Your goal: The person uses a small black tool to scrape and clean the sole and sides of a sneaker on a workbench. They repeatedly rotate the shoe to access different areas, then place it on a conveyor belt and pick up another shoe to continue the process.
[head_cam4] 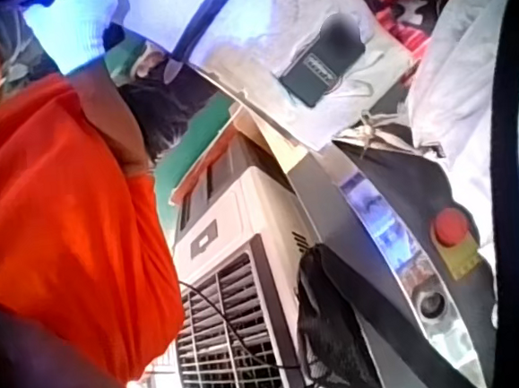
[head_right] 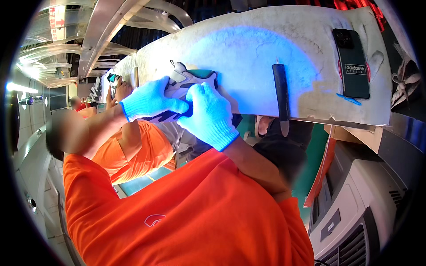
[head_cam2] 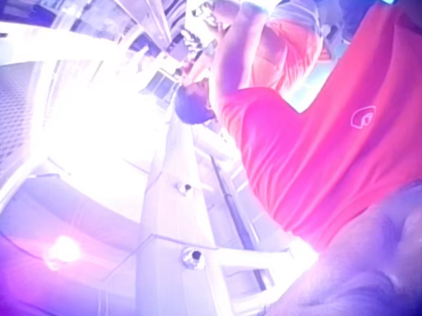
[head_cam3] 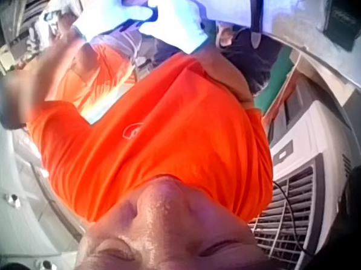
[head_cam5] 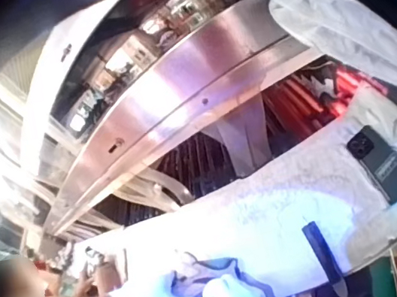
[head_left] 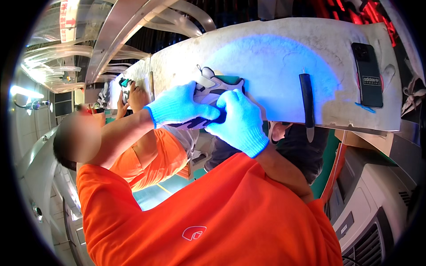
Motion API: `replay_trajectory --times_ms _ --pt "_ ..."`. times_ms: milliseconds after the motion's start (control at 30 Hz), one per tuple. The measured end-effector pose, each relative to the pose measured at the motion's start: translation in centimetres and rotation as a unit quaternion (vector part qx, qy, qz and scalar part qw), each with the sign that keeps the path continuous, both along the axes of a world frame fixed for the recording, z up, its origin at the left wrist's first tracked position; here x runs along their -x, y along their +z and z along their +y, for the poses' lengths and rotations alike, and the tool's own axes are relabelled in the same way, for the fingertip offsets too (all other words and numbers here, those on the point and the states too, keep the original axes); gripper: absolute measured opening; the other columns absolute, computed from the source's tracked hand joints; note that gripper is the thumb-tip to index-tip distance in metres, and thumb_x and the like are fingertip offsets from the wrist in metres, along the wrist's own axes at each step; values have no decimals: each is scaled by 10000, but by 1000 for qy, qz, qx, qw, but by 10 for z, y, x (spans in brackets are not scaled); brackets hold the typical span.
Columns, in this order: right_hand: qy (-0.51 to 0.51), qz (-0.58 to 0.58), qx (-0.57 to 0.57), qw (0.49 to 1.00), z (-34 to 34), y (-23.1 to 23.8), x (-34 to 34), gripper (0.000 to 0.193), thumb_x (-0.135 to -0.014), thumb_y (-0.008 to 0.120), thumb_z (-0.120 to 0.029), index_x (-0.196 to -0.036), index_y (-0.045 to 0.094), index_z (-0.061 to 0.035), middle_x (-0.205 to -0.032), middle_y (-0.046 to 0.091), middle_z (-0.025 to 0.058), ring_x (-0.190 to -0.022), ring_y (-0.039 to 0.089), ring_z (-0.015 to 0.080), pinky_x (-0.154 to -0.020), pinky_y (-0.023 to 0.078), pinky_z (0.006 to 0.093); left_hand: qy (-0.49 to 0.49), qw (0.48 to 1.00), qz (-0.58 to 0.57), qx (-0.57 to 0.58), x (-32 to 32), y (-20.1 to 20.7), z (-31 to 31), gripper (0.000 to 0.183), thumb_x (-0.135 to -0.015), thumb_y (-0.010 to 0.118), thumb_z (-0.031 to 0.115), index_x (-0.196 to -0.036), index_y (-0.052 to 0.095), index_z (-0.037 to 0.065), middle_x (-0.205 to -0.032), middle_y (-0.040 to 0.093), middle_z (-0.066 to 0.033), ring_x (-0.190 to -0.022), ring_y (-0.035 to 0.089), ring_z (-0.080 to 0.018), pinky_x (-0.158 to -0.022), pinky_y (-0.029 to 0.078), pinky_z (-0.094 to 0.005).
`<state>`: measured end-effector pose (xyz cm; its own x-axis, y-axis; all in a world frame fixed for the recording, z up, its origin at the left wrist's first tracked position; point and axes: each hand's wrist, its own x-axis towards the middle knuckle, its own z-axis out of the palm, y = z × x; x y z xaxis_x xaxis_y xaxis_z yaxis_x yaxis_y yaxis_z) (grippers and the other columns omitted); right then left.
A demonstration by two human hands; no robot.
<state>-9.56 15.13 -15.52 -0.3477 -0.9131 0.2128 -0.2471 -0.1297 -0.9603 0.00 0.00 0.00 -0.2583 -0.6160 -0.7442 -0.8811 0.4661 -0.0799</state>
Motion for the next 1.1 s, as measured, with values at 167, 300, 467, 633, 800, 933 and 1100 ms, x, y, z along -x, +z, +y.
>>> replay_trajectory --times_ms 167,300,467,633,800,933,1100 --pt "-15 15 5 1000 6 -6 -3 611 -640 1054 -227 -1087 658 -103 -1045 673 106 -908 713 309 -799 596 458 -5 1000 11 16 0 -12 7 1097 -699 828 840 -1338 711 -44 -1244 786 -267 -1127 782 -408 -987 593 -443" --pt "4 -16 -13 1000 4 3 -9 739 -656 1056 -256 -1270 682 -86 -1158 714 128 -1037 748 300 -903 619 439 -1 999 0 38 -3 -12 6 1111 -688 817 862 -1329 729 -41 -1217 799 -269 -1115 791 -411 -980 602 -440" --pt "-37 73 11 997 -1 3 -5 1001 -656 1059 -310 -1503 598 -42 -1238 740 167 -1047 744 322 -938 616 442 -24 999 26 17 9 10 15 999 -846 768 791 -1381 718 -52 -1238 791 -277 -1126 789 -383 -1004 594 -439" --pt "-11 -14 -60 998 45 20 23 1169 -622 1092 -208 -1616 511 -9 -962 591 14 -845 582 165 -799 574 338 39 925 327 -190 -45 32 -14 1047 -871 847 697 -1568 609 -46 -1511 685 -221 -1381 652 -318 -1185 489 -401" --pt "-46 -306 -3 951 86 -37 14 1053 -748 1020 -68 -1642 471 21 -1183 676 20 -1048 665 170 -934 597 384 184 664 616 -382 -107 -10 57 1279 -709 1057 491 -1685 434 -53 -1695 531 -184 -1573 500 -293 -1315 366 -461" --pt "-56 -466 -37 883 87 -20 15 929 -787 893 83 -1622 498 -4 -1484 656 99 -1328 660 243 -1149 534 397 305 615 679 -259 -77 -44 127 1014 -775 1017 154 -1620 487 -33 -1559 630 -161 -1445 604 -284 -1266 437 -463" --pt "-60 -475 -66 876 89 5 9 706 -867 795 98 -1533 589 -14 -1419 712 91 -1286 695 236 -1117 557 394 462 550 648 -251 -72 -114 165 747 -850 952 54 -1470 542 -16 -1364 687 -135 -1218 711 -239 -1083 589 -420"
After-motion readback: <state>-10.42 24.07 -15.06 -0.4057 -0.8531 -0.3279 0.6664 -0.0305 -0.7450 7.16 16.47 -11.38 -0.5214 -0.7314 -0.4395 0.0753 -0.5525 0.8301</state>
